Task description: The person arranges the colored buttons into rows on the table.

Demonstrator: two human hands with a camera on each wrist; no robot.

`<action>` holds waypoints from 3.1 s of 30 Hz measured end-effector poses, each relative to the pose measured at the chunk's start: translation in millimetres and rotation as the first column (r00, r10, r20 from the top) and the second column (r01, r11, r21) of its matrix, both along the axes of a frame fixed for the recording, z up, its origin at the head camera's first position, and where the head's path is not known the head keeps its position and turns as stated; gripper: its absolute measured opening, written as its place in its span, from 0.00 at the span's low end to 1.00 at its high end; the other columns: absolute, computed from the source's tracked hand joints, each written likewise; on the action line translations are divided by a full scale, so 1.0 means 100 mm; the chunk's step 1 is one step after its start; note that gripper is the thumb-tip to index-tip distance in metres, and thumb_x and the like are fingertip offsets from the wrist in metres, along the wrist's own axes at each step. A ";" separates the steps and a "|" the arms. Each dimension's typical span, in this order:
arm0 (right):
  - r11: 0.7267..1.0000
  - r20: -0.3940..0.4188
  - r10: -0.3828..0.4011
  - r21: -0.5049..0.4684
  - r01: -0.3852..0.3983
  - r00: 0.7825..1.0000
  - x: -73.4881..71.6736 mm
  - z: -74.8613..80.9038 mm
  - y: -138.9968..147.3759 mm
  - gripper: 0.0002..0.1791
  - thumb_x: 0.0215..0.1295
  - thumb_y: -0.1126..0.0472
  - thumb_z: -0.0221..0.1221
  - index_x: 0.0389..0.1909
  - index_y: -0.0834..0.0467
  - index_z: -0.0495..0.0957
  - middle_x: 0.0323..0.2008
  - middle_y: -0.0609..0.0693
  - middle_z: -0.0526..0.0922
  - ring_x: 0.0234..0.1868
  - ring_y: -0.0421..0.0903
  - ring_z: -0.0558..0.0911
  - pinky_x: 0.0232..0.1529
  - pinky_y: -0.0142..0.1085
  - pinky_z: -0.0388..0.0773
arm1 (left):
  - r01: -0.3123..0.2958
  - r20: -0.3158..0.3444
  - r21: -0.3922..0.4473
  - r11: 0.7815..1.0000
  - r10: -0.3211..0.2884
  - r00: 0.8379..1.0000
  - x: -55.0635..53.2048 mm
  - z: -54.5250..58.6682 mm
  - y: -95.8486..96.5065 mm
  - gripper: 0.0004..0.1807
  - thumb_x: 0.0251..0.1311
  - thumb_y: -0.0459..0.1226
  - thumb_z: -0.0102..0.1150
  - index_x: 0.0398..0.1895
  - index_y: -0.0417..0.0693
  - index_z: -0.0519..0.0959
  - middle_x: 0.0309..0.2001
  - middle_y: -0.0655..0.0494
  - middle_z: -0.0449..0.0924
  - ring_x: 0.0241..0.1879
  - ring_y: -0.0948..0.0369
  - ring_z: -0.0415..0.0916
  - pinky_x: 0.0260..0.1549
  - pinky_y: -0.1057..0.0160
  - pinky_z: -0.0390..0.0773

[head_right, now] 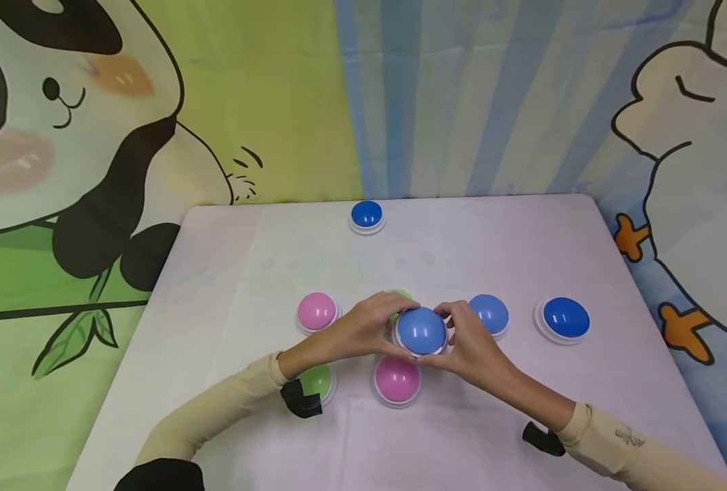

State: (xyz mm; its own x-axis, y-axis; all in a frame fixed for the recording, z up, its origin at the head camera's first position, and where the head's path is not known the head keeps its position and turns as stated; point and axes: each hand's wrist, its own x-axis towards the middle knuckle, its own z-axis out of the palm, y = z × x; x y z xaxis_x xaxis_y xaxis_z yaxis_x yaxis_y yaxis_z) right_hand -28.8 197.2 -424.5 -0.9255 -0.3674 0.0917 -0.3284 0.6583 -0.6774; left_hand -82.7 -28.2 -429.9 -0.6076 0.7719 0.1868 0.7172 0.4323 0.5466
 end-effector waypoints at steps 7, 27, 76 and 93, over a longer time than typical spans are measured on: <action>0.996 -0.048 -0.072 0.044 0.074 0.996 0.08 -0.06 0.22 0.46 0.34 0.58 0.81 0.55 0.66 0.66 0.47 0.57 0.73 0.41 0.48 0.75 0.35 0.31 0.82 | 0.046 -0.045 -0.029 0.999 -0.047 0.998 -0.05 -0.05 0.29 0.46 0.40 0.59 0.75 0.62 0.49 0.70 0.57 0.58 0.77 0.56 0.64 0.73 0.58 0.71 0.71; 0.983 -0.081 -0.156 0.080 0.163 0.984 0.23 -0.02 0.52 0.49 0.31 0.59 0.81 0.55 0.69 0.66 0.48 0.62 0.72 0.42 0.52 0.74 0.33 0.24 0.79 | 0.112 -0.018 -0.104 0.988 -0.115 0.993 -0.02 0.01 0.68 0.47 0.47 0.60 0.70 0.67 0.49 0.66 0.62 0.58 0.74 0.60 0.65 0.69 0.60 0.76 0.67; 0.954 0.056 -0.233 0.207 0.217 0.971 0.73 -0.24 0.94 0.50 0.29 0.55 0.81 0.52 0.71 0.65 0.46 0.65 0.73 0.41 0.55 0.77 0.34 0.44 0.84 | 0.147 -0.048 -0.358 0.922 -0.176 0.983 0.45 -0.15 1.37 0.44 0.48 0.64 0.65 0.64 0.50 0.67 0.56 0.61 0.72 0.52 0.69 0.69 0.56 0.77 0.72; 0.947 -0.036 -0.139 0.288 0.143 0.990 0.80 -0.53 0.94 0.52 0.24 0.49 0.82 0.52 0.68 0.69 0.42 0.58 0.75 0.40 0.48 0.78 0.38 0.45 0.84 | 0.107 -0.227 -0.553 0.826 -0.273 0.935 0.61 -0.39 1.46 0.45 0.48 0.69 0.60 0.62 0.50 0.69 0.52 0.61 0.71 0.42 0.68 0.68 0.42 0.79 0.74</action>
